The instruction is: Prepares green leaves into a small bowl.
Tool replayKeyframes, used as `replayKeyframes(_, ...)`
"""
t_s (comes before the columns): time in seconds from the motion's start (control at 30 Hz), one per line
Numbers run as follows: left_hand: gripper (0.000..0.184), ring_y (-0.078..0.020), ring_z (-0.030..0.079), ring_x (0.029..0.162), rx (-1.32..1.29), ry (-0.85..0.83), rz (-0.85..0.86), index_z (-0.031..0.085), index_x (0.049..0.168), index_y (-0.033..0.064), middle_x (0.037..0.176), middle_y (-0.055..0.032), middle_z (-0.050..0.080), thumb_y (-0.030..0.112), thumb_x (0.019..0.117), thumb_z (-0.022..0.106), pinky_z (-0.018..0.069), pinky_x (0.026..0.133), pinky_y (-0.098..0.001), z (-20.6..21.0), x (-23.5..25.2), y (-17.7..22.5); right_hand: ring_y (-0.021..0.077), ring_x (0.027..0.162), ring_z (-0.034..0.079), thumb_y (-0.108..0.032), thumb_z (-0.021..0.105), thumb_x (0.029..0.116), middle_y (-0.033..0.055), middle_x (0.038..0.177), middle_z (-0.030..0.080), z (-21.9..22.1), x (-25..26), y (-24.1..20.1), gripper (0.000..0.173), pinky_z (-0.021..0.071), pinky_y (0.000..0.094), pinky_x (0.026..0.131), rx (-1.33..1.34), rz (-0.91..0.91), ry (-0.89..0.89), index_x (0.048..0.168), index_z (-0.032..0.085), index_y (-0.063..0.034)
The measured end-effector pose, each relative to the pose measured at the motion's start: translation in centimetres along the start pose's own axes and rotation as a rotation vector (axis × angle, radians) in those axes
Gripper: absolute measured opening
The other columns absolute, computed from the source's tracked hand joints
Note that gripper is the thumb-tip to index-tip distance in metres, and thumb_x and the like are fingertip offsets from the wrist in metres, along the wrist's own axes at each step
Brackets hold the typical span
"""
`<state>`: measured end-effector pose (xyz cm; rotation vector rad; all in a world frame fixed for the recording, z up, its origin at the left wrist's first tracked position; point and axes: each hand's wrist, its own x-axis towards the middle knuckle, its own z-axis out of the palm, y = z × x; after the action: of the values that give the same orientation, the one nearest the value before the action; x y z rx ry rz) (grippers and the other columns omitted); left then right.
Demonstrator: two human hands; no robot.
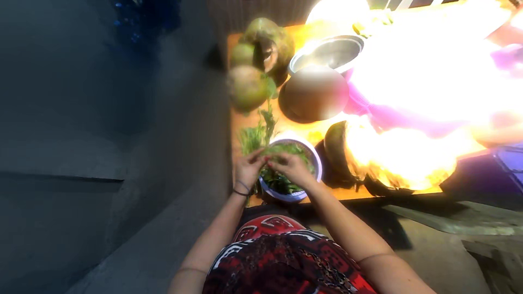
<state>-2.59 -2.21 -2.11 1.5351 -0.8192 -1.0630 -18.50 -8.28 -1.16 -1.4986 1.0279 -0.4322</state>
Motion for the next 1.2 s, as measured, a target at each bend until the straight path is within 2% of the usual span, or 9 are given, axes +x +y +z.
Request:
replayKeyframes(0.17,0.033,-0.0065,0.066,0.073,-0.022,0.067,0.03,0.073,0.12,0.0052,0.095,-0.0044,0.073,0.001,0.0883,0.077,0.0577,0.067,-0.0237,0.2,0.3,0.2,0.0118,0.07,0.062,-0.023,0.063,0.1036,0.0056,0.08,0.069,0.5,0.1,0.6,0.024,0.0531,0.0363,0.07,-0.149,-0.011,-0.077,0.101,0.076,-0.004)
replayKeyframes(0.4,0.033,-0.0062,0.066,0.076,-0.015,0.039,0.015,0.069,0.124,0.0001,0.098,-0.0074,0.073,0.003,0.0917,0.074,0.0579,0.072,-0.0245,0.6,0.1,0.3,0.0295,0.091,0.07,-0.011,0.057,0.1004,0.0188,0.098,0.072,1.1,0.0,0.2,0.024,0.0562,0.0504,0.085,-0.355,-0.189,-0.104,0.109,0.073,0.0045)
replayKeyframes(0.57,0.032,-0.0069,0.07,0.079,-0.072,-0.004,-0.035,0.063,0.129,-0.0029,0.095,-0.0068,0.073,0.003,0.0977,0.067,0.0588,0.075,-0.0243,0.7,0.4,0.6,0.008,0.074,0.064,-0.006,0.063,0.095,0.0048,0.084,0.071,1.8,0.1,1.5,0.013,0.0546,0.0312,0.072,0.062,-0.022,0.043,0.095,0.076,-0.0013)
replayKeyframes(0.77,0.029,-0.007,0.067,0.076,-0.073,-0.058,-0.04,0.063,0.129,-0.0034,0.096,-0.0069,0.071,0.003,0.0999,0.063,0.0584,0.072,-0.0236,1.0,0.2,0.7,0.0093,0.069,0.058,-0.015,0.058,0.1018,0.002,0.079,0.065,1.1,0.9,3.1,0.021,0.0503,0.0319,0.067,0.22,0.167,0.279,0.094,0.074,-0.0038)
replayKeyframes(0.87,0.027,-0.0067,0.067,0.075,-0.087,-0.114,-0.104,0.063,0.127,-0.0012,0.094,-0.0049,0.071,0.003,0.1014,0.06,0.0579,0.07,-0.0234,0.6,0.1,0.3,0.0267,0.096,0.07,-0.014,0.065,0.1002,0.0149,0.103,0.073,-1.3,0.9,3.7,0.019,0.0553,0.0502,0.087,-0.214,0.083,0.177,0.11,0.076,-0.0033)
replayKeyframes(0.93,0.025,-0.0068,0.067,0.074,-0.077,-0.156,-0.146,0.062,0.127,-0.0014,0.094,-0.0049,0.069,0.004,0.1023,0.058,0.0579,0.07,-0.0238,0.4,-0.1,0.4,0.0405,0.122,0.06,-0.02,0.072,0.0966,0.0253,0.13,0.063,-2.1,0.8,3.7,0.041,0.0479,0.06,0.104,-0.355,0.028,0.09,0.131,0.066,0.0012)
replayKeyframes(1.0,0.026,-0.0071,0.066,0.074,-0.055,-0.195,-0.176,0.061,0.128,-0.0026,0.096,-0.0062,0.068,0.003,0.1025,0.058,0.0583,0.07,-0.024,0.4,-0.3,0.5,0.0329,0.13,0.057,-0.017,0.072,0.0969,0.0227,0.142,0.057,-2.4,0.8,2.8,0.051,0.0461,0.0516,0.109,-0.15,0.028,0.103,0.141,0.058,0.0016)
replayKeyframes(1.07,0.027,-0.0097,0.068,0.077,-0.06,-0.232,-0.196,0.06,0.129,-0.0033,0.1,-0.0083,0.068,0.001,0.1019,0.058,0.0597,0.072,-0.0265,0.4,-0.4,0.4,0.0155,0.112,0.065,-0.006,0.063,0.0998,0.0129,0.128,0.065,-2.3,1.1,1.8,0.038,0.0544,0.034,0.097,0.281,0.043,0.164,0.136,0.058,0.0023)
replayKeyframes(1.2,0.02,-0.0088,0.066,0.074,-0.103,-0.31,-0.18,0.06,0.121,-0.0009,0.097,-0.0059,0.067,0.001,0.1026,0.053,0.0583,0.071,-0.0259,0.3,-0.6,0.0,0.0078,0.083,0.067,0.001,0.062,0.0985,0.0027,0.097,0.07,-1.3,1.8,0.6,0.019,0.0581,0.0263,0.077,0.708,0.059,0.272,0.117,0.064,-0.0011)
